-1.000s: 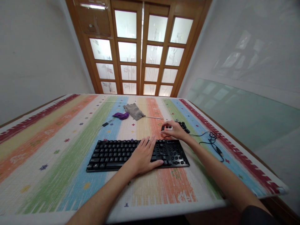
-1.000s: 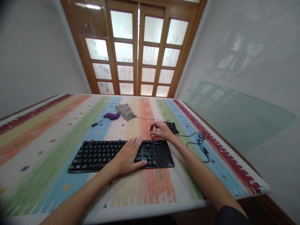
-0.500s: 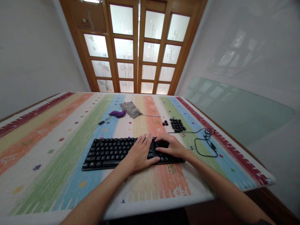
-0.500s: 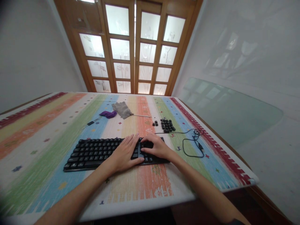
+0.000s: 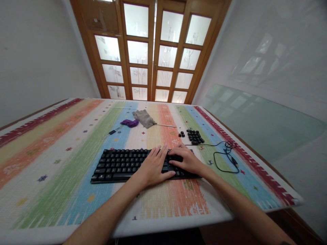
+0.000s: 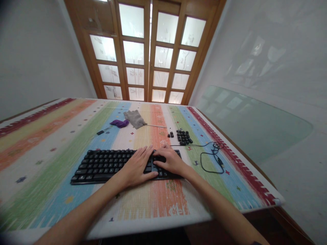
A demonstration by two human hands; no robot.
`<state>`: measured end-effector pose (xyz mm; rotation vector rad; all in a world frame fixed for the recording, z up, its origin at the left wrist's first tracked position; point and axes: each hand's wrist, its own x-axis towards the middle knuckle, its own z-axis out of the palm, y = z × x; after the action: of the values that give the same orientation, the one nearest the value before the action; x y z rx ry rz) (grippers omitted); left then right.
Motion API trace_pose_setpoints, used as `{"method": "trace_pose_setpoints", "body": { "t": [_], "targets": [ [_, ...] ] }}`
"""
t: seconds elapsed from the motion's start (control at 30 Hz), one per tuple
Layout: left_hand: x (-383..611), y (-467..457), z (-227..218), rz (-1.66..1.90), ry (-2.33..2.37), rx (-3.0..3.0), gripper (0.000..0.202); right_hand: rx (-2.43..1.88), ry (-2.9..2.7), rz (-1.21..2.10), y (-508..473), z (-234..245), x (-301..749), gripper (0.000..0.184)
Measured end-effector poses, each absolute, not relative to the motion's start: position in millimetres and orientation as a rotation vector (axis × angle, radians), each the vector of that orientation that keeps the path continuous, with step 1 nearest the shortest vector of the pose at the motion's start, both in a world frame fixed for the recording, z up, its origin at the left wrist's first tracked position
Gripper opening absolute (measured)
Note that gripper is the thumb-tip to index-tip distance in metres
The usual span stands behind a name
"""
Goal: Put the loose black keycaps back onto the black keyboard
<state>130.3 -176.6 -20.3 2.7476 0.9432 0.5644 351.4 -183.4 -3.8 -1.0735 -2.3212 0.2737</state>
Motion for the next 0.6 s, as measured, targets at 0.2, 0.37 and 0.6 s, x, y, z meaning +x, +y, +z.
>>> {"method": "trace_pose_setpoints", "body": {
  "t": [0.2,0.37,0.6],
  "targets": [
    [131,-178,-14,0.523,0.971,2.726,0.088,-1.058,-2.328,0.18,-185,-6,351,0.021],
    [131,-180,-10,0.541,0.95,2.722,0.079,-1.041,-2.364,0.14,-186,-4,352,0.021],
    [130,-179,-9,0.559,0.925,2.738,0.065,-1.021,-2.367,0.121,-188,-3,352,0.018]
  ]
}}
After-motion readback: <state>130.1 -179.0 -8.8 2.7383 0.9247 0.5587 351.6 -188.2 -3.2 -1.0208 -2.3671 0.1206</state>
